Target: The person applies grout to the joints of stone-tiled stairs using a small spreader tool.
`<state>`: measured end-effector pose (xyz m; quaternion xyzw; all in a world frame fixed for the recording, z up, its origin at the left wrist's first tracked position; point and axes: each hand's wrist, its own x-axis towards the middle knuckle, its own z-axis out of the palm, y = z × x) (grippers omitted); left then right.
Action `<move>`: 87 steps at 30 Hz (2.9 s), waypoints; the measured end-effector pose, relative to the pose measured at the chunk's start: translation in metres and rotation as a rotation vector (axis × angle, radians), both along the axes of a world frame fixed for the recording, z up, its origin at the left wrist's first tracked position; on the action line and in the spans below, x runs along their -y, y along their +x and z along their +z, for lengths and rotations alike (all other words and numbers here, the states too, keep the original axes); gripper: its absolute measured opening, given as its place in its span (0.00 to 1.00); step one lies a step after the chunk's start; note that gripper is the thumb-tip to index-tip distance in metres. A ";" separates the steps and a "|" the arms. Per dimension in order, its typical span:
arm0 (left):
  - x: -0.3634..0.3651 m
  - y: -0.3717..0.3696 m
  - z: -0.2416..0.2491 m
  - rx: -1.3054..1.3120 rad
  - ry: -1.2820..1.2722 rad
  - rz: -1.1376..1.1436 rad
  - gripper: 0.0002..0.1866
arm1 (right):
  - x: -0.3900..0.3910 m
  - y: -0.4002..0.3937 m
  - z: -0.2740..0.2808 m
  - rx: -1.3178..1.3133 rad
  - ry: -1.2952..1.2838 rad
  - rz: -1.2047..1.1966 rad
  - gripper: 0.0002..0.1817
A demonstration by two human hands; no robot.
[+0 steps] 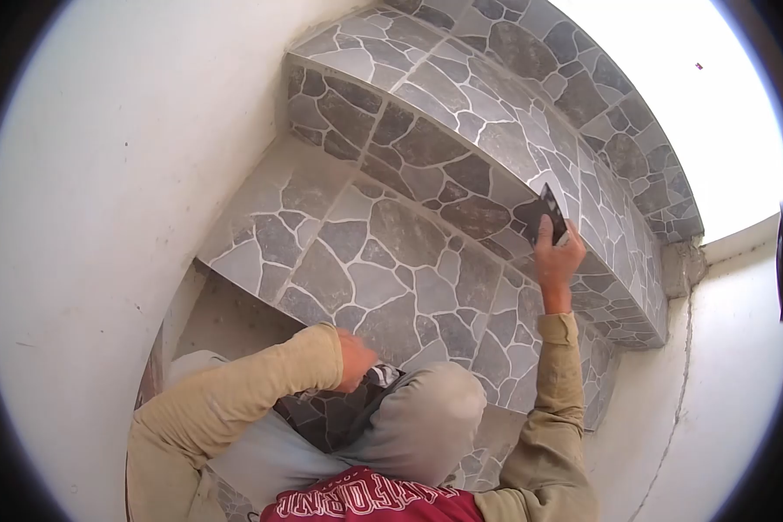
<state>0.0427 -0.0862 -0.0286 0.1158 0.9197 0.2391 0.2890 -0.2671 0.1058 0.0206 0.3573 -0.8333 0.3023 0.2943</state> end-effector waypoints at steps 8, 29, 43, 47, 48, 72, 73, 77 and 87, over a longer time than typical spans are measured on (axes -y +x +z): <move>-0.019 -0.021 -0.026 0.089 -0.062 -0.225 0.14 | 0.164 0.027 -0.015 -0.087 -0.031 0.183 0.06; 0.000 0.004 0.000 0.049 -0.044 -0.129 0.16 | 0.060 0.067 -0.088 1.028 -1.481 -0.024 0.10; -0.017 -0.005 -0.012 0.107 -0.143 -0.046 0.18 | 0.040 0.027 -0.088 1.049 -1.641 0.369 0.10; -0.020 -0.013 -0.011 0.109 -0.119 -0.096 0.19 | 0.041 0.036 -0.092 1.052 -1.670 0.312 0.09; -0.020 -0.016 -0.009 0.112 -0.120 -0.091 0.19 | 0.041 0.033 -0.090 1.038 -1.680 0.337 0.11; -0.021 -0.018 -0.015 0.135 -0.163 -0.084 0.20 | 0.021 0.017 -0.095 1.049 -1.649 0.217 0.10; -0.022 -0.019 -0.012 0.133 -0.169 -0.070 0.20 | 0.021 0.013 -0.099 1.059 -1.645 0.216 0.10; -0.025 -0.017 -0.005 0.148 -0.171 -0.060 0.19 | 0.019 0.014 -0.094 1.019 -1.635 0.311 0.12; -0.025 -0.015 -0.005 0.097 -0.130 -0.019 0.17 | 0.069 0.045 -0.088 1.031 -1.416 0.310 0.11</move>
